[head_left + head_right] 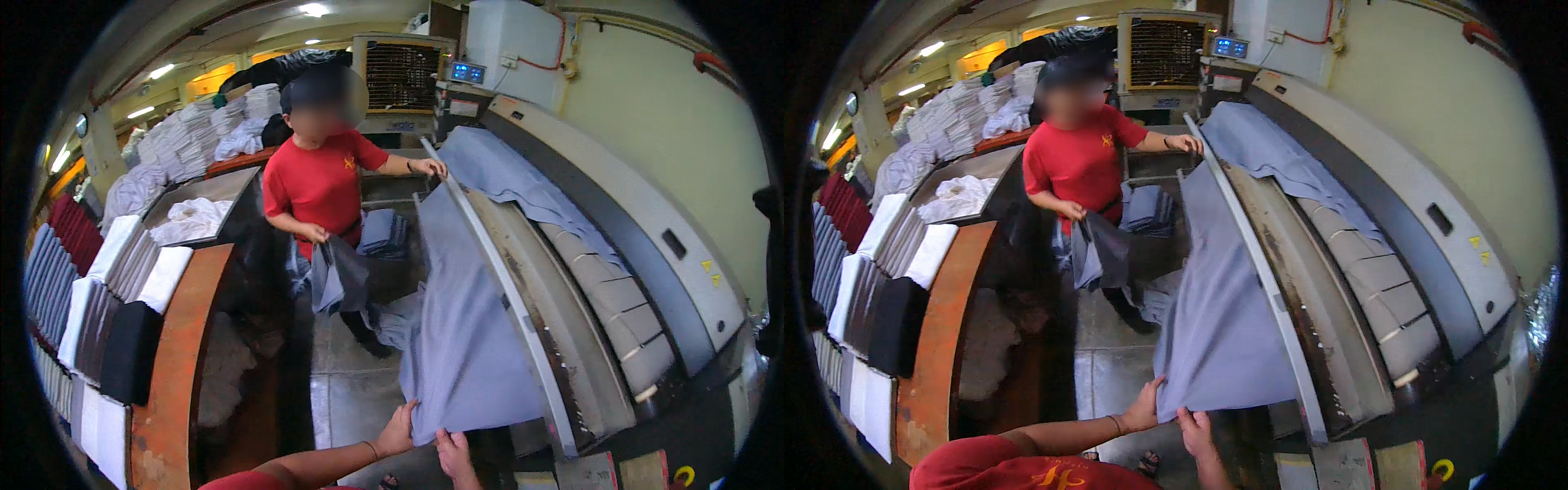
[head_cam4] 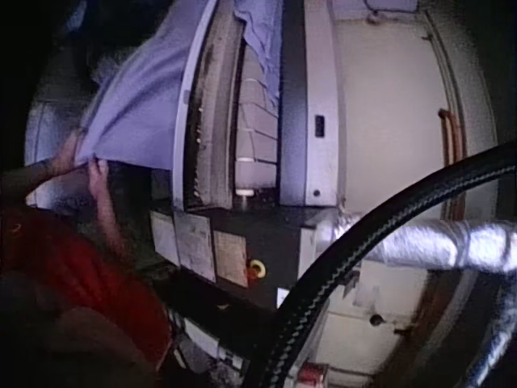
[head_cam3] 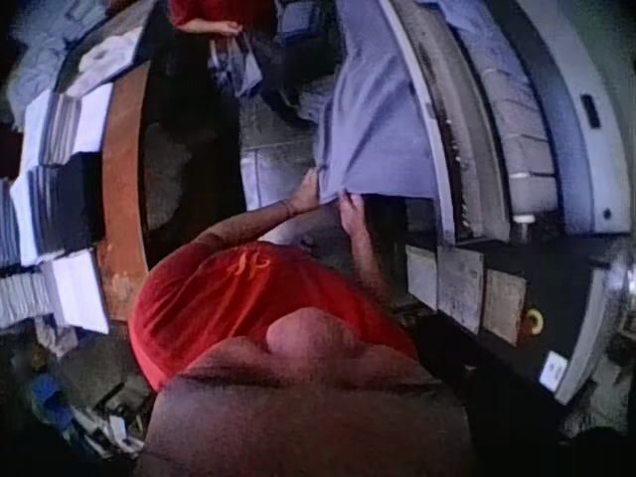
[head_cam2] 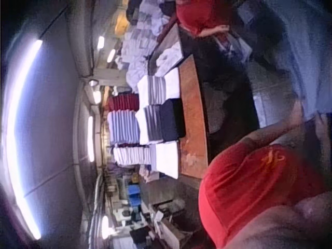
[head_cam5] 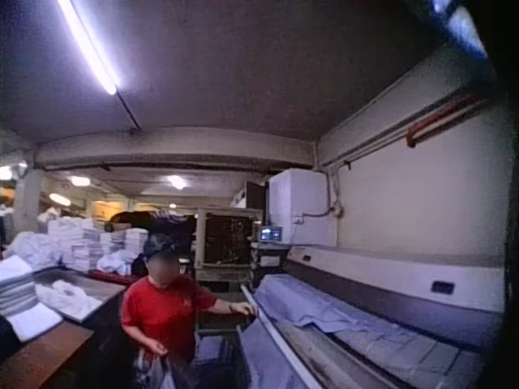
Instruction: The person repeatedly unfolds, shakes, and folds large gray sheets by hand, then stacks them on a table. A coworker operates a large ironing machine in the background, but the camera wearer focuses on folding the sheets.
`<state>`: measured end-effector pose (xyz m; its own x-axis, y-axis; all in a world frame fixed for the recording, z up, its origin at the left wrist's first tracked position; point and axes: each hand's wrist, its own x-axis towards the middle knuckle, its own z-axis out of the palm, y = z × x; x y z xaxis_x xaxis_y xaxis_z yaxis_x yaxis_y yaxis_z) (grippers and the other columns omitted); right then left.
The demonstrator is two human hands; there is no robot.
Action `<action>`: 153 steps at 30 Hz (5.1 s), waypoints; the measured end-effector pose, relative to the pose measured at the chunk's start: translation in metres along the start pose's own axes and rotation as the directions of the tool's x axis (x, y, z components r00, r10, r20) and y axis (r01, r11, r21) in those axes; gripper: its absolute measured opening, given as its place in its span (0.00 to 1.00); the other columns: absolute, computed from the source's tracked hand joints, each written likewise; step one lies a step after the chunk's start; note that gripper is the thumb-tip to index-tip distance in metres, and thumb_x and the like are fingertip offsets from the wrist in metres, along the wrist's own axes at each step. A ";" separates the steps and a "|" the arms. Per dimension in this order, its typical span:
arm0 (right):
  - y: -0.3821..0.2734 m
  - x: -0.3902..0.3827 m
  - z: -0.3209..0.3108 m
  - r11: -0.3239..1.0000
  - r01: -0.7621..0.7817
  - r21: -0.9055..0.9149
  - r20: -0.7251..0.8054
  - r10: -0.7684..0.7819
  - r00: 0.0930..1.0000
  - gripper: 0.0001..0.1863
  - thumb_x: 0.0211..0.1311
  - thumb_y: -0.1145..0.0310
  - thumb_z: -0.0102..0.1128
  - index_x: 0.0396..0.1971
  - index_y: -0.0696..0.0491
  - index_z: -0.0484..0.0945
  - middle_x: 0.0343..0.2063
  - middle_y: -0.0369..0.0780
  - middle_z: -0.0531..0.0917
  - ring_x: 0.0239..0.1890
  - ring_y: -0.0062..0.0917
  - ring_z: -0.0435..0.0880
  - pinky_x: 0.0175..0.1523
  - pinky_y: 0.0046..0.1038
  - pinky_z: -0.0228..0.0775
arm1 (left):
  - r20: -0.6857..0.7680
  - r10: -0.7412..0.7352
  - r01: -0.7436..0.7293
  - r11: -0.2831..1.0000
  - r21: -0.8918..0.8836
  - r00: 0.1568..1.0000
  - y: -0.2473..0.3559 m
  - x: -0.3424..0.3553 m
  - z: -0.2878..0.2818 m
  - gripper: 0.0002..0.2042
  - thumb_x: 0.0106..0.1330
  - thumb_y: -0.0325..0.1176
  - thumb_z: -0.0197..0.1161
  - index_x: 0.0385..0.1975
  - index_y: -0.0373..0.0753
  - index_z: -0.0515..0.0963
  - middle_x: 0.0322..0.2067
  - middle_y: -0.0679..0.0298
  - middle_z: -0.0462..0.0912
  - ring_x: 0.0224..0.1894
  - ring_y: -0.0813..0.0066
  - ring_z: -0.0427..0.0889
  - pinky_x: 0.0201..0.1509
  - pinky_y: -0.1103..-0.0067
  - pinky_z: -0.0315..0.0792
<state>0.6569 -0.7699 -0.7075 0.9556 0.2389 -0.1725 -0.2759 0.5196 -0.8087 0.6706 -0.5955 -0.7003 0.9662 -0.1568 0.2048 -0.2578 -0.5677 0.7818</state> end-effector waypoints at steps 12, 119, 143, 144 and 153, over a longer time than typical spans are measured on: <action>-0.008 -0.105 0.021 0.474 0.222 -0.852 0.079 -0.301 0.950 0.29 0.61 0.65 0.63 0.60 0.56 0.64 0.53 0.39 0.73 0.54 0.28 0.73 0.58 0.31 0.66 | 0.438 0.290 0.013 0.822 -0.570 0.851 0.125 0.003 -0.092 0.21 0.62 0.20 0.49 0.56 0.38 0.70 0.53 0.62 0.76 0.58 0.72 0.73 0.62 0.78 0.64; 0.107 -0.362 0.106 0.875 -0.451 0.178 -0.234 0.483 0.844 0.39 0.64 0.38 0.46 0.61 0.58 0.64 0.54 0.45 0.76 0.53 0.32 0.77 0.59 0.34 0.67 | 0.550 0.402 -0.338 0.915 -0.219 0.732 0.104 -0.337 -0.195 0.20 0.55 0.30 0.62 0.50 0.48 0.78 0.44 0.64 0.81 0.45 0.60 0.81 0.47 0.72 0.75; 0.191 -0.472 0.111 0.701 -0.252 -0.667 -0.101 0.250 0.963 0.24 0.68 0.52 0.51 0.54 0.55 0.75 0.35 0.39 0.82 0.37 0.24 0.81 0.42 0.23 0.71 | 0.586 0.396 -0.482 0.876 -0.010 0.707 0.106 -0.375 -0.226 0.22 0.49 0.26 0.62 0.47 0.48 0.78 0.36 0.63 0.78 0.38 0.58 0.79 0.40 0.68 0.75; 0.187 -0.468 0.115 0.640 -0.304 -0.706 -0.144 0.291 0.946 0.22 0.68 0.53 0.51 0.51 0.54 0.77 0.33 0.39 0.82 0.35 0.24 0.81 0.40 0.24 0.71 | 0.583 0.401 -0.489 0.872 -0.008 0.706 0.100 -0.377 -0.226 0.22 0.49 0.26 0.63 0.47 0.49 0.78 0.36 0.63 0.78 0.39 0.59 0.80 0.40 0.69 0.76; 0.086 -0.474 0.210 0.365 -0.066 -0.929 -0.191 -0.318 0.928 0.10 0.64 0.66 0.55 0.38 0.57 0.79 0.31 0.44 0.82 0.33 0.31 0.80 0.40 0.29 0.71 | 0.670 0.447 -0.456 0.872 -0.179 0.592 0.110 -0.364 -0.246 0.22 0.58 0.35 0.65 0.54 0.46 0.74 0.52 0.59 0.72 0.57 0.56 0.71 0.60 0.68 0.66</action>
<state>0.1581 -0.6662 -0.5766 0.9949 -0.1004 -0.0101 -0.0676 -0.5882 -0.8059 0.2924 -0.4022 -0.5445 0.4525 -0.8885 0.0763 -0.6642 -0.2787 0.6937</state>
